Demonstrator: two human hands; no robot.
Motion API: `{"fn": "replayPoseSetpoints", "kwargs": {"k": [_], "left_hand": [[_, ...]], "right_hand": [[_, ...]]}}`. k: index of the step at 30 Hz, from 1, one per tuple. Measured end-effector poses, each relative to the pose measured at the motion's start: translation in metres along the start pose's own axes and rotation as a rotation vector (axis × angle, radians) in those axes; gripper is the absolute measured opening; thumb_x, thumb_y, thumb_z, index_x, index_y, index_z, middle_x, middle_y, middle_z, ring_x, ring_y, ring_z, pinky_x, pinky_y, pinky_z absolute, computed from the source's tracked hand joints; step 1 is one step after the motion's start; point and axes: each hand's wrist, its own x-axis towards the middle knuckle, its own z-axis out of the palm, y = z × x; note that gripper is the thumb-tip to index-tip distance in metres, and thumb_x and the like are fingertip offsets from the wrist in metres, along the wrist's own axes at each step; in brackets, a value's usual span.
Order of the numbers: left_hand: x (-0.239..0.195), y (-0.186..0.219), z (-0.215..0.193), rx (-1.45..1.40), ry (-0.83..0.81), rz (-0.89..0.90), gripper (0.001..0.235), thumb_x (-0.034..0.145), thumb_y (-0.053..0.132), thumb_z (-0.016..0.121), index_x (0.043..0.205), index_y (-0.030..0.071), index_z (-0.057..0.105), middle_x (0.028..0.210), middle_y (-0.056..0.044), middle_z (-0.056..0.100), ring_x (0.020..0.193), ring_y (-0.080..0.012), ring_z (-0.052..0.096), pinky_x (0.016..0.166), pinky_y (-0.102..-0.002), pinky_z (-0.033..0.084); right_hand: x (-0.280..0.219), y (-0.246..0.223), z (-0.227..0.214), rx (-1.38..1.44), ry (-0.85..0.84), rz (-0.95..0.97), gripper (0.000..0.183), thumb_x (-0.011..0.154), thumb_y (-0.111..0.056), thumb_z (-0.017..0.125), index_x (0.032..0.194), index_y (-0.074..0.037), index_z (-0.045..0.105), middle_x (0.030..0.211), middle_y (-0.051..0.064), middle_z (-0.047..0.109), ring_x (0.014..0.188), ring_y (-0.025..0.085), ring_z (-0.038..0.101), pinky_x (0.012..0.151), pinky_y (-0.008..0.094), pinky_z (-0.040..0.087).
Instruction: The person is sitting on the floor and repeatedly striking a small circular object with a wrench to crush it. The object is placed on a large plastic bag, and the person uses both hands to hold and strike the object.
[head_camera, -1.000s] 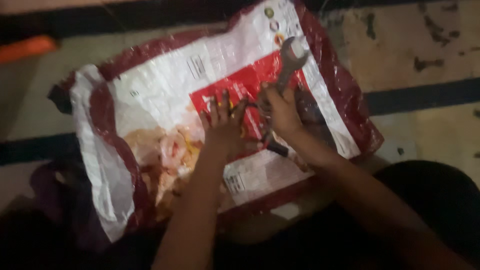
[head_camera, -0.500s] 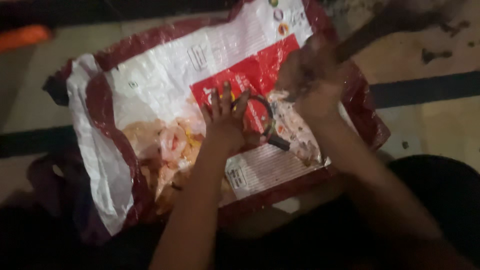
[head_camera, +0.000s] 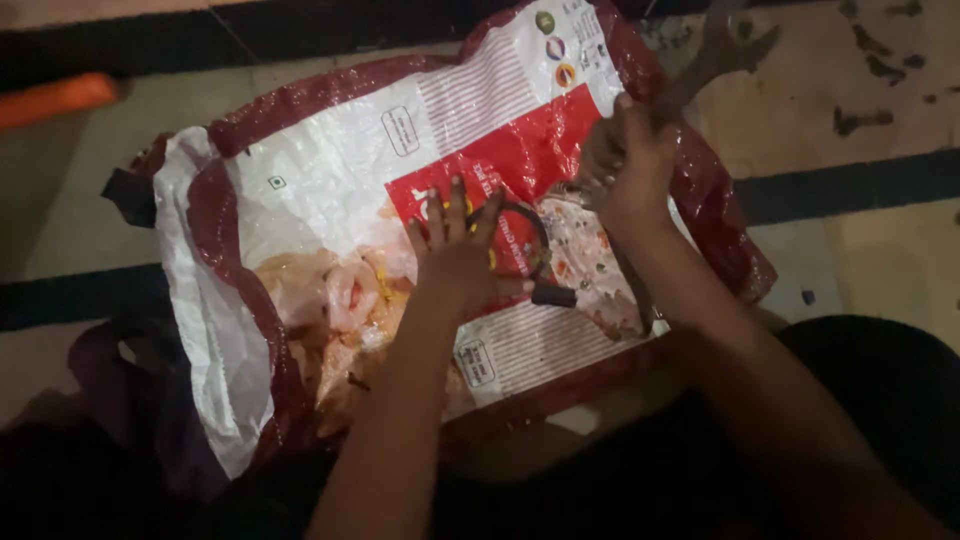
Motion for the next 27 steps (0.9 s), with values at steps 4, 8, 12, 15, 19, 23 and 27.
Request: {"fn": "replayPoseSetpoints", "kwargs": {"k": [4, 8, 12, 15, 19, 23, 27], "left_hand": [[0.003, -0.002, 0.000, 0.007, 0.001, -0.001, 0.135, 0.059, 0.074, 0.084, 0.163, 0.037, 0.006, 0.171, -0.015, -0.014, 0.155, -0.0440, -0.015, 0.118, -0.072, 0.000], [0.002, -0.002, -0.002, 0.004, -0.038, -0.015, 0.137, 0.058, 0.075, 0.084, 0.164, 0.037, 0.004, 0.171, -0.015, -0.015, 0.155, -0.0437, -0.016, 0.119, -0.072, 0.000], [0.003, 0.000, -0.005, 0.003, -0.058, -0.019, 0.139, 0.057, 0.076, 0.083, 0.163, 0.038, 0.001, 0.171, -0.015, -0.017, 0.155, -0.0429, -0.018, 0.119, -0.071, -0.001], [0.002, 0.001, -0.007, 0.006, -0.084, -0.031, 0.140, 0.057, 0.077, 0.083, 0.163, 0.039, -0.001, 0.170, -0.014, -0.019, 0.155, -0.0424, -0.020, 0.119, -0.071, -0.002], [0.003, 0.003, -0.008, 0.001, -0.070, -0.024, 0.140, 0.057, 0.076, 0.083, 0.163, 0.038, -0.001, 0.170, -0.015, -0.018, 0.155, -0.0424, -0.019, 0.119, -0.071, -0.001], [0.000, 0.001, -0.008, 0.001, -0.074, -0.022, 0.140, 0.058, 0.075, 0.084, 0.163, 0.037, 0.001, 0.170, -0.016, -0.018, 0.155, -0.0430, -0.019, 0.119, -0.071, -0.001], [0.000, 0.001, -0.008, 0.008, -0.071, -0.020, 0.139, 0.058, 0.076, 0.083, 0.163, 0.036, 0.001, 0.170, -0.016, -0.018, 0.155, -0.0430, -0.019, 0.119, -0.071, 0.000]], "right_hand": [[-0.003, -0.008, 0.018, -0.029, 0.062, 0.060, 0.042, 0.103, -0.027, 0.059, 0.073, -0.015, 0.033, 0.057, -0.002, 0.029, 0.045, 0.010, 0.025, 0.043, 0.030, 0.021], [-0.009, -0.009, 0.031, 0.004, 0.025, 0.123, 0.042, 0.104, -0.029, 0.057, 0.072, -0.015, 0.034, 0.056, -0.002, 0.029, 0.043, 0.011, 0.026, 0.042, 0.032, 0.024], [-0.010, -0.002, 0.027, 0.042, -0.012, 0.155, 0.042, 0.107, -0.029, 0.053, 0.071, -0.015, 0.035, 0.057, -0.001, 0.030, 0.045, 0.011, 0.027, 0.044, 0.032, 0.025], [-0.015, 0.014, 0.029, 0.091, -0.030, 0.156, 0.042, 0.107, -0.029, 0.051, 0.071, -0.015, 0.035, 0.057, -0.001, 0.030, 0.044, 0.011, 0.026, 0.042, 0.031, 0.025], [-0.024, 0.032, 0.033, 0.075, -0.012, 0.143, 0.033, 0.101, -0.022, 0.052, 0.072, -0.015, 0.038, 0.054, -0.001, 0.031, 0.041, 0.011, 0.028, 0.040, 0.032, 0.027], [-0.029, 0.043, 0.031, 0.035, -0.107, 0.143, 0.040, 0.105, -0.020, 0.052, 0.069, -0.013, 0.037, 0.055, 0.000, 0.033, 0.043, 0.011, 0.029, 0.041, 0.030, 0.026], [-0.028, 0.050, 0.023, 0.006, -0.134, 0.156, 0.034, 0.103, -0.020, 0.050, 0.072, -0.012, 0.040, 0.054, 0.000, 0.035, 0.042, 0.010, 0.030, 0.041, 0.029, 0.027]]}}
